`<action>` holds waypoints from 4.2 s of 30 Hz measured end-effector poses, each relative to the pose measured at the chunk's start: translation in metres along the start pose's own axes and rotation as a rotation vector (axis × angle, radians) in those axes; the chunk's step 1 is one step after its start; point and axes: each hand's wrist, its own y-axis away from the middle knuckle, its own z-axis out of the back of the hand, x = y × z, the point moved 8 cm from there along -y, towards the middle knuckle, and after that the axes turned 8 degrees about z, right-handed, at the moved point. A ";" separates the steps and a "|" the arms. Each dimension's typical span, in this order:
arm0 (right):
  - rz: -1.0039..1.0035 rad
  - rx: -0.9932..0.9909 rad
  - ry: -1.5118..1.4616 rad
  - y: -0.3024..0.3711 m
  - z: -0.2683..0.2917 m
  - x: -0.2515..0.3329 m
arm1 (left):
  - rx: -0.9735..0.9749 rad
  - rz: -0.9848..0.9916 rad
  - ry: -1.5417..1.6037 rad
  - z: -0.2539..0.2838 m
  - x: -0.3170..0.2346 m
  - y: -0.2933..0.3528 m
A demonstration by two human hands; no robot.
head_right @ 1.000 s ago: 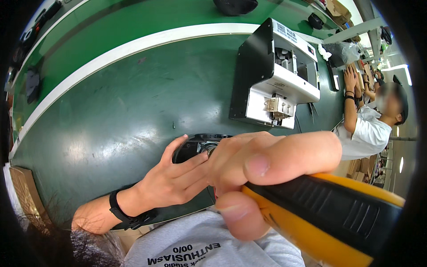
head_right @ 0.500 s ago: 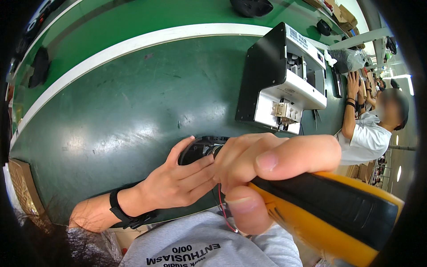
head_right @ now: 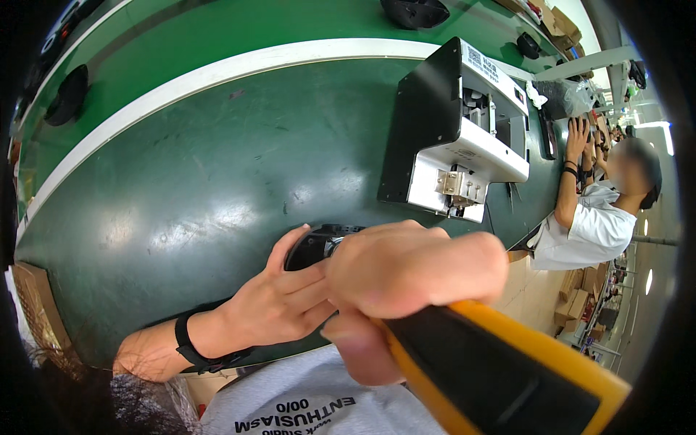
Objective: Assembling an electronic component into a plastic housing using an electric screwdriver.
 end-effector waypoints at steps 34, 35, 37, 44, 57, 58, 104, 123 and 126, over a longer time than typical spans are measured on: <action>0.148 -0.765 0.173 0.046 0.124 0.038 | -0.080 0.106 0.009 0.005 0.010 -0.009; 0.138 -0.750 0.097 0.047 0.122 0.037 | -0.084 0.104 0.014 0.005 0.010 -0.009; 0.073 -0.700 0.083 0.049 0.107 0.039 | -0.081 0.117 0.000 0.005 0.012 -0.008; 0.046 -0.444 -0.047 0.046 0.049 0.060 | -0.062 0.105 0.009 0.000 0.008 -0.010; 0.033 -0.372 -0.018 0.054 0.031 0.030 | -0.076 0.138 0.023 0.001 0.011 -0.010; 0.031 -0.373 -0.018 0.055 0.030 0.029 | -0.075 0.139 0.024 0.001 0.011 -0.010; 0.080 -0.298 -0.031 0.057 0.026 0.025 | -0.069 0.126 0.004 -0.005 0.011 -0.007; 0.201 -0.758 0.009 0.065 0.056 0.043 | -0.207 -0.031 -0.010 0.024 0.020 -0.005; 0.051 -0.844 -0.065 0.061 0.057 0.016 | -0.254 0.064 -0.086 0.050 0.043 -0.005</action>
